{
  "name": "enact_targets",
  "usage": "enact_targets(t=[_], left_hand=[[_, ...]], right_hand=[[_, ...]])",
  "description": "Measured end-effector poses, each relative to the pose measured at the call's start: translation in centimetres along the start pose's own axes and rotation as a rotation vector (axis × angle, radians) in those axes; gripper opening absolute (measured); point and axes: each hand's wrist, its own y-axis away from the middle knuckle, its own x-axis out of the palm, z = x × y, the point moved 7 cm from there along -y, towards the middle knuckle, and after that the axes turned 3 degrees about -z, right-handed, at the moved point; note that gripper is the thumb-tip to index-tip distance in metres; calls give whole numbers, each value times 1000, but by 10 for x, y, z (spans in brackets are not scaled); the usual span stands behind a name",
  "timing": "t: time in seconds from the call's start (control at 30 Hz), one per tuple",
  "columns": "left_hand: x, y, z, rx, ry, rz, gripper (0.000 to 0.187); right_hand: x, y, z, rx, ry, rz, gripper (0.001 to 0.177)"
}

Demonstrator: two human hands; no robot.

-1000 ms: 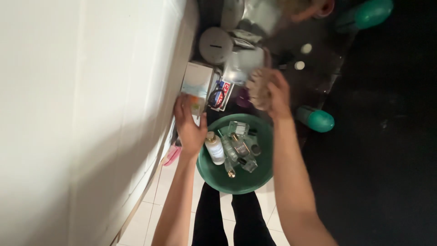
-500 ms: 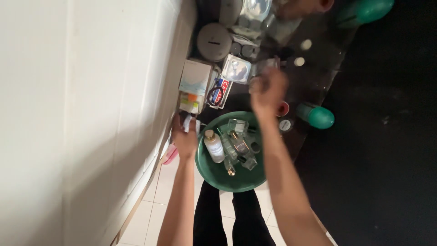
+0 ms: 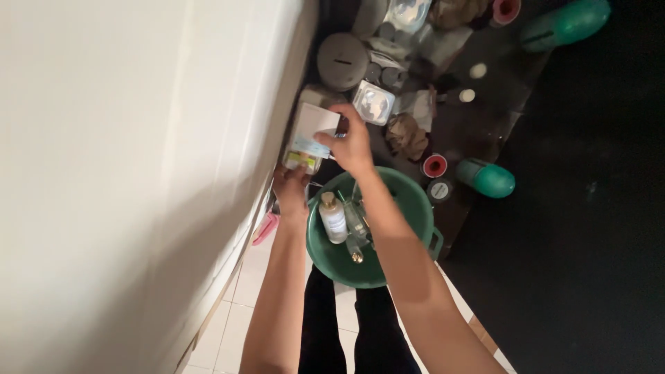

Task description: The person gathers various items from a cluttered vanity table, including bottles, a book, and a tissue box, and places them into a green plastic basin. They also wipe the table surface with a cloth.

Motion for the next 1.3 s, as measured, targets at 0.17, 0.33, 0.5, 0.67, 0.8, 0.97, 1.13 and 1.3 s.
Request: enact_targets(t=[0.17, 0.33, 0.5, 0.67, 0.8, 0.97, 1.13, 1.3], left_hand=[[6, 50, -33, 88, 107, 103, 43], [12, 96, -60, 113, 83, 182, 30], [10, 138, -53, -28, 5, 221, 24], [0, 160, -19, -79, -58, 249, 29], [6, 171, -3, -166, -73, 255, 34], [6, 184, 15, -171, 6, 263, 33], [3, 192, 32, -112, 61, 226, 30], [-4, 218, 29, 335, -28, 189, 25]], right_hand=[[-24, 33, 53, -62, -131, 56, 68], [-47, 92, 176, -480, 456, -18, 80], [-64, 129, 191, -505, 609, 41, 96], [-146, 133, 124, -290, 380, -201, 87], [-223, 105, 52, -16, 329, -399, 86], [-257, 86, 20, -105, 708, -402, 85], [-220, 114, 46, -519, 902, -417, 81], [-115, 185, 50, 445, -267, -17, 68]])
